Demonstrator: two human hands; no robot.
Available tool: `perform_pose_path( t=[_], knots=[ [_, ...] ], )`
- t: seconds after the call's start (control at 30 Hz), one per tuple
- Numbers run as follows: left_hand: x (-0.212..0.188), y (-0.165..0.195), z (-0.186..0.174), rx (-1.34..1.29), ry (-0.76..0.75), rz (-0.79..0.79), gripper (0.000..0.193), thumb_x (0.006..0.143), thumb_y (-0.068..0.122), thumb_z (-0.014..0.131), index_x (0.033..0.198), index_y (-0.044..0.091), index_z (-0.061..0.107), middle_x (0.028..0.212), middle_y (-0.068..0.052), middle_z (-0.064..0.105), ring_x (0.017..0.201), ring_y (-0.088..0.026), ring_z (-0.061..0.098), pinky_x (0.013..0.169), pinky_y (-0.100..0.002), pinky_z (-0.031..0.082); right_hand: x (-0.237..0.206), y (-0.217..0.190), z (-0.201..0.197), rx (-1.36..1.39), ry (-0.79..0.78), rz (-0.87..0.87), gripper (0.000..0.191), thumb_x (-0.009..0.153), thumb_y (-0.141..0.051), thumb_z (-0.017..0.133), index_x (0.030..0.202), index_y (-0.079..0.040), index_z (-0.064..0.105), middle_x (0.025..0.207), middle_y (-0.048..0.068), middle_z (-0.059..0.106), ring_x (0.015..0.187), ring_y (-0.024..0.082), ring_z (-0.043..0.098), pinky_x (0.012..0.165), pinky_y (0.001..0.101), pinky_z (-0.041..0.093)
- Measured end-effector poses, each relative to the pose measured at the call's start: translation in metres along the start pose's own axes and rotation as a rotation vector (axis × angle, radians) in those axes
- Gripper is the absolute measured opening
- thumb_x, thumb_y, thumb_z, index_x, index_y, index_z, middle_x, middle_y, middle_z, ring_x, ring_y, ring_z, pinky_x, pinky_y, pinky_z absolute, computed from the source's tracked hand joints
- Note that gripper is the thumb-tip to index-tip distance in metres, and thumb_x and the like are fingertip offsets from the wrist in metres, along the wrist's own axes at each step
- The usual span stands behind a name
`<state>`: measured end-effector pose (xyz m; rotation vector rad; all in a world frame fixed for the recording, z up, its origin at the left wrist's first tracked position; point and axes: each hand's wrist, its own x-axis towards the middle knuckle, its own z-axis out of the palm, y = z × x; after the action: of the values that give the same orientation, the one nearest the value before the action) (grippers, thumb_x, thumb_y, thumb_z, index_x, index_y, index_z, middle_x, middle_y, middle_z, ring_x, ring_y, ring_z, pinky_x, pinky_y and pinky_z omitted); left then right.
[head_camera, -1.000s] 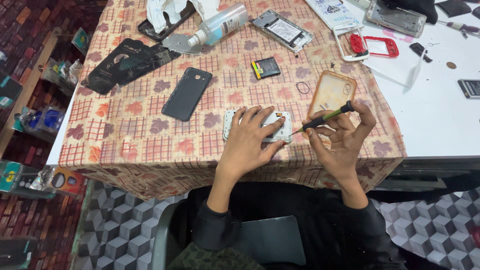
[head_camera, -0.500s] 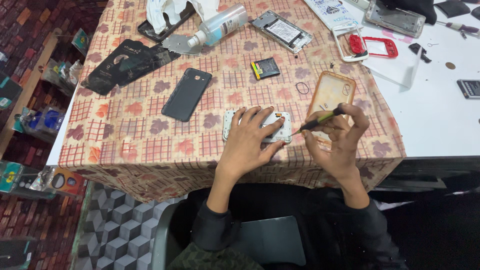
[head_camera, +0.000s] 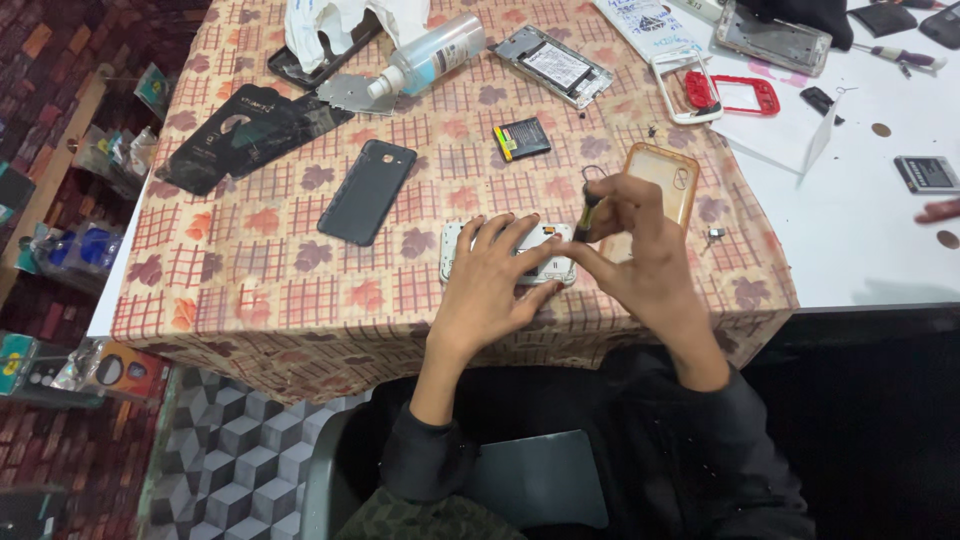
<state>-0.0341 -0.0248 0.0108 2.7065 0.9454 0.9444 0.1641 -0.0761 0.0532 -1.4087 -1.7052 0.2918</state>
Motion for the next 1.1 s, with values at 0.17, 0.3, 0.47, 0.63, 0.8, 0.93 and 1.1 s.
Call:
perform_pose_path(
  t=[0.17, 0.3, 0.47, 0.63, 0.8, 0.93, 1.1],
  knots=[
    [0.001, -0.001, 0.004, 0.004, 0.006, 0.001, 0.049, 0.088, 0.044, 0.071, 0.130, 0.020, 0.070, 0.144, -0.012, 0.058, 0.136, -0.035, 0.047, 0.118, -0.056, 0.026, 0.003, -0.003, -0.005, 0.252, -0.014, -0.209, 0.055, 0.099, 0.009, 0.063, 0.141, -0.003, 0.030, 0.110, 0.015, 0.068, 0.106, 0.023, 0.072, 0.096, 0.0343, 0.062],
    [0.000, -0.002, 0.004, -0.003, 0.011, -0.001, 0.049, 0.088, 0.043, 0.070, 0.131, 0.020, 0.070, 0.144, -0.011, 0.059, 0.136, -0.035, 0.047, 0.119, -0.056, 0.027, 0.001, 0.005, -0.017, 0.205, 0.018, -0.168, 0.063, 0.086, 0.003, 0.077, 0.130, -0.005, 0.033, 0.100, 0.014, 0.069, 0.095, 0.022, 0.072, 0.086, 0.0338, 0.061],
    [0.000, -0.002, 0.003, -0.012, 0.006, 0.002, 0.050, 0.088, 0.043, 0.070, 0.132, 0.020, 0.070, 0.142, -0.012, 0.059, 0.136, -0.034, 0.048, 0.118, -0.056, 0.027, -0.002, 0.016, -0.013, 0.309, -0.061, -0.264, 0.060, 0.095, 0.007, 0.070, 0.137, -0.006, 0.027, 0.113, 0.017, 0.066, 0.110, 0.025, 0.071, 0.099, 0.0355, 0.061],
    [0.001, -0.002, 0.001, -0.012, 0.010, 0.001, 0.047, 0.087, 0.045, 0.072, 0.128, 0.021, 0.071, 0.143, -0.012, 0.059, 0.136, -0.036, 0.047, 0.118, -0.056, 0.027, 0.003, 0.020, -0.001, 0.020, 0.009, 0.122, 0.079, 0.080, -0.010, 0.089, 0.134, -0.011, 0.032, 0.098, 0.015, 0.070, 0.092, 0.023, 0.075, 0.084, 0.0340, 0.062],
    [0.002, -0.002, 0.000, -0.041, 0.009, -0.001, 0.054, 0.086, 0.042, 0.072, 0.136, 0.022, 0.069, 0.141, -0.013, 0.059, 0.134, -0.035, 0.047, 0.117, -0.056, 0.026, -0.004, 0.024, 0.000, 0.414, -0.152, -0.238, 0.059, 0.100, 0.007, 0.063, 0.144, -0.007, 0.026, 0.119, 0.018, 0.067, 0.113, 0.023, 0.071, 0.092, 0.0324, 0.060],
    [0.001, -0.002, 0.000, -0.027, 0.012, -0.002, 0.051, 0.087, 0.043, 0.072, 0.132, 0.020, 0.069, 0.142, -0.012, 0.059, 0.136, -0.035, 0.048, 0.118, -0.056, 0.027, -0.009, 0.018, 0.005, 0.071, 0.049, -0.345, 0.068, 0.087, 0.004, 0.079, 0.138, -0.009, 0.036, 0.113, 0.019, 0.067, 0.096, 0.021, 0.073, 0.080, 0.0345, 0.062],
    [0.002, -0.002, 0.002, -0.017, 0.014, -0.004, 0.049, 0.086, 0.043, 0.072, 0.129, 0.020, 0.070, 0.142, -0.011, 0.060, 0.136, -0.034, 0.048, 0.118, -0.055, 0.027, -0.009, 0.008, 0.001, 0.207, 0.033, -0.247, 0.067, 0.092, 0.004, 0.072, 0.143, -0.006, 0.028, 0.112, 0.020, 0.065, 0.105, 0.026, 0.069, 0.090, 0.0378, 0.060]
  ],
)
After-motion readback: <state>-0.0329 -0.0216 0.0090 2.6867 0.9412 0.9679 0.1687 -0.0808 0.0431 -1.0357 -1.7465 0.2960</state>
